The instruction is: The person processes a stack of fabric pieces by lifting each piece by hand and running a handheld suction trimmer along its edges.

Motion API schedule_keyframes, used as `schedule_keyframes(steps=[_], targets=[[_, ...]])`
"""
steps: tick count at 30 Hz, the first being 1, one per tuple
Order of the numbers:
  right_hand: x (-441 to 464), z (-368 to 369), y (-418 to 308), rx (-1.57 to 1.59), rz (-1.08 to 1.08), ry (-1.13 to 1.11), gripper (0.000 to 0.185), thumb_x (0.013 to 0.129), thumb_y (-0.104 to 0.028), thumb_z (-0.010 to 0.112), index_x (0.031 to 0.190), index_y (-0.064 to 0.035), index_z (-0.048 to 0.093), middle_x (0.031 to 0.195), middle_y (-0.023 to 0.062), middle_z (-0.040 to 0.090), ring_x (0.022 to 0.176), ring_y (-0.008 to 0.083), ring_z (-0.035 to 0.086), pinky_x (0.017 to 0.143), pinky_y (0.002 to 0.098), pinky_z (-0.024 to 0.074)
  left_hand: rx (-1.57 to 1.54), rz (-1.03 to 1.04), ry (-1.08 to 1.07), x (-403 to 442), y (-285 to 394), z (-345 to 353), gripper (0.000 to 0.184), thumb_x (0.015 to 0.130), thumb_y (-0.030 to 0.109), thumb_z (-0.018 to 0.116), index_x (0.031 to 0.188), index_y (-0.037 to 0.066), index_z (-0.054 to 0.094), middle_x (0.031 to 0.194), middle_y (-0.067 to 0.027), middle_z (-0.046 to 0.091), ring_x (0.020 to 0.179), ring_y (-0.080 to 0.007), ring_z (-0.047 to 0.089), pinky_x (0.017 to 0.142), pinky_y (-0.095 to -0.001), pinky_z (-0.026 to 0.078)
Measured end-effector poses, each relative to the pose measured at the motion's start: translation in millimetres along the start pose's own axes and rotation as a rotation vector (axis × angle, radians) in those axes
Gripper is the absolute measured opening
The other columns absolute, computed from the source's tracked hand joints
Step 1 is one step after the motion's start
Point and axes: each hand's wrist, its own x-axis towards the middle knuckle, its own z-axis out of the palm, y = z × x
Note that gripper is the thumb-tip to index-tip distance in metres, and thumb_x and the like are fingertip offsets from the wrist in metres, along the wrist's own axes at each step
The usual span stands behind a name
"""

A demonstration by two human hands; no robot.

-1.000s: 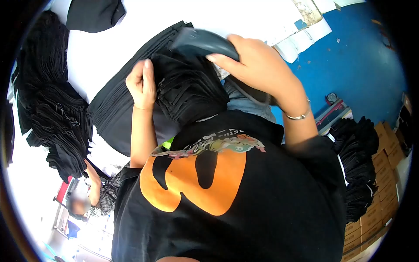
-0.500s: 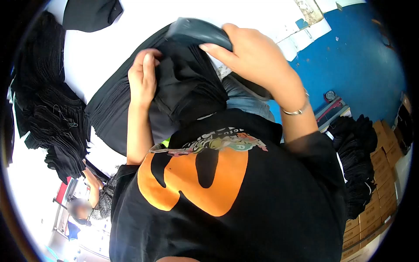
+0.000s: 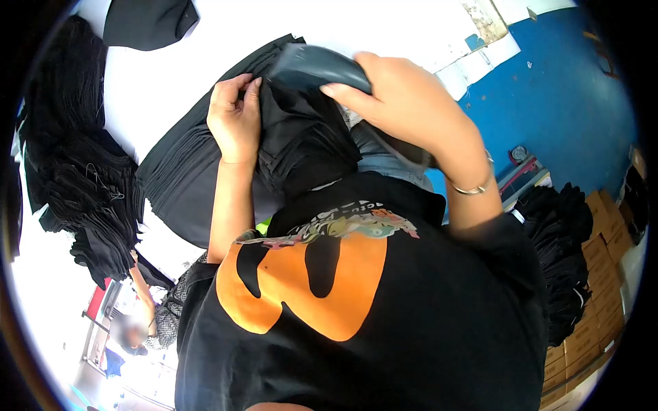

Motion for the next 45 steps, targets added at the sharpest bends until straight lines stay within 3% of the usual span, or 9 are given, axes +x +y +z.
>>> schedule_keyframes(steps=[10,20,21,27,32,34,35,44,45], targets=[[0,1,-1,0.009,-0.005,0.082,0.050,0.097,-0.045,0.063,0.097,0.0057,0.063,0.068,0.0233,0.059,0.064,0.0376,0.062,0.062,0.0405,0.0482,0.086,0.171,0.011,-2,2,-1,0.008,0.083,-0.002,0.075,0.089,0.002,0.072,0.089,-0.0082,0.066,0.068,-0.0191,0.064,0.062,-0.0285,0.052],[-6,7,-2,-0.011,-0.016,0.085,0.051,0.100,-0.045,0.058,0.101,0.0061,0.059,0.070,0.0262,0.060,0.069,0.0423,0.063,0.064,0.0424,0.0494,0.082,0.190,0.022,2,-2,1,0.008,0.082,0.006,0.075,0.085,0.008,0.069,0.089,-0.0054,0.065,0.069,-0.0261,0.067,0.059,-0.0348,0.055],[-13,5,0,0.036,0.119,0.003,0.048,0.099,-0.043,0.059,0.103,0.0045,0.057,0.070,0.0246,0.060,0.068,0.0414,0.062,0.063,0.0423,0.0477,0.116,0.219,0.001,4,1,-1,0.008,0.081,0.006,0.075,0.083,0.008,0.068,0.088,-0.0054,0.065,0.068,-0.0263,0.067,0.059,-0.0353,0.055],[5,16,3,0.064,-0.023,0.173,0.041,0.099,-0.037,0.061,0.109,0.0017,0.056,0.069,0.0207,0.058,0.062,0.0373,0.057,0.060,0.0414,0.0446,0.287,0.604,-0.069,21,11,-30,0.014,0.071,0.003,0.077,0.079,0.008,0.066,0.083,-0.0052,0.064,0.075,-0.0274,0.060,0.067,-0.0373,0.049],[-24,6,17,0.169,0.022,0.011,0.036,0.099,-0.034,0.062,0.109,0.0006,0.058,0.069,0.0173,0.056,0.061,0.0294,0.057,0.060,0.0375,0.0449,-0.389,0.127,-0.510,10,-3,-61,0.009,0.075,-0.005,0.071,0.078,0.001,0.065,0.105,-0.0130,0.067,0.096,-0.0273,0.068,0.083,-0.0381,0.054],[-17,14,20,0.154,0.021,0.097,0.035,0.099,-0.034,0.063,0.107,0.0002,0.060,0.069,0.0153,0.056,0.061,0.0237,0.056,0.060,0.0349,0.0446,-0.144,0.363,-0.204,24,-16,-37,0.010,0.076,-0.003,0.073,0.083,0.001,0.067,0.104,-0.0132,0.067,0.100,-0.0303,0.066,0.087,-0.0390,0.053],[-6,18,17,0.173,-0.001,0.145,0.035,0.098,-0.034,0.065,0.105,-0.0003,0.061,0.070,0.0147,0.057,0.061,0.0227,0.054,0.060,0.0347,0.0445,-0.110,0.115,-0.086,21,-8,-23,0.015,0.077,0.002,0.078,0.088,0.003,0.068,0.100,-0.0114,0.067,0.100,-0.0327,0.064,0.089,-0.0395,0.051],[-14,11,25,0.166,-0.006,0.054,0.035,0.097,-0.035,0.065,0.103,-0.0006,0.062,0.070,0.0129,0.057,0.061,0.0207,0.053,0.060,0.0327,0.0446,0.005,0.215,0.005,-9,-13,4,0.027,0.073,0.010,0.088,0.098,0.011,0.079,0.106,-0.0089,0.062,0.067,-0.0150,0.055,0.067,-0.0293,0.052],[-5,17,20,0.175,-0.033,0.087,0.035,0.097,-0.035,0.065,0.103,-0.0008,0.062,0.071,0.0132,0.057,0.061,0.0210,0.053,0.060,0.0331,0.0448,-0.040,0.144,-0.063,-9,-3,-2,0.022,0.076,0.001,0.084,0.095,0.007,0.077,0.108,-0.0090,0.059,0.078,-0.0169,0.058,0.076,-0.0286,0.051]])
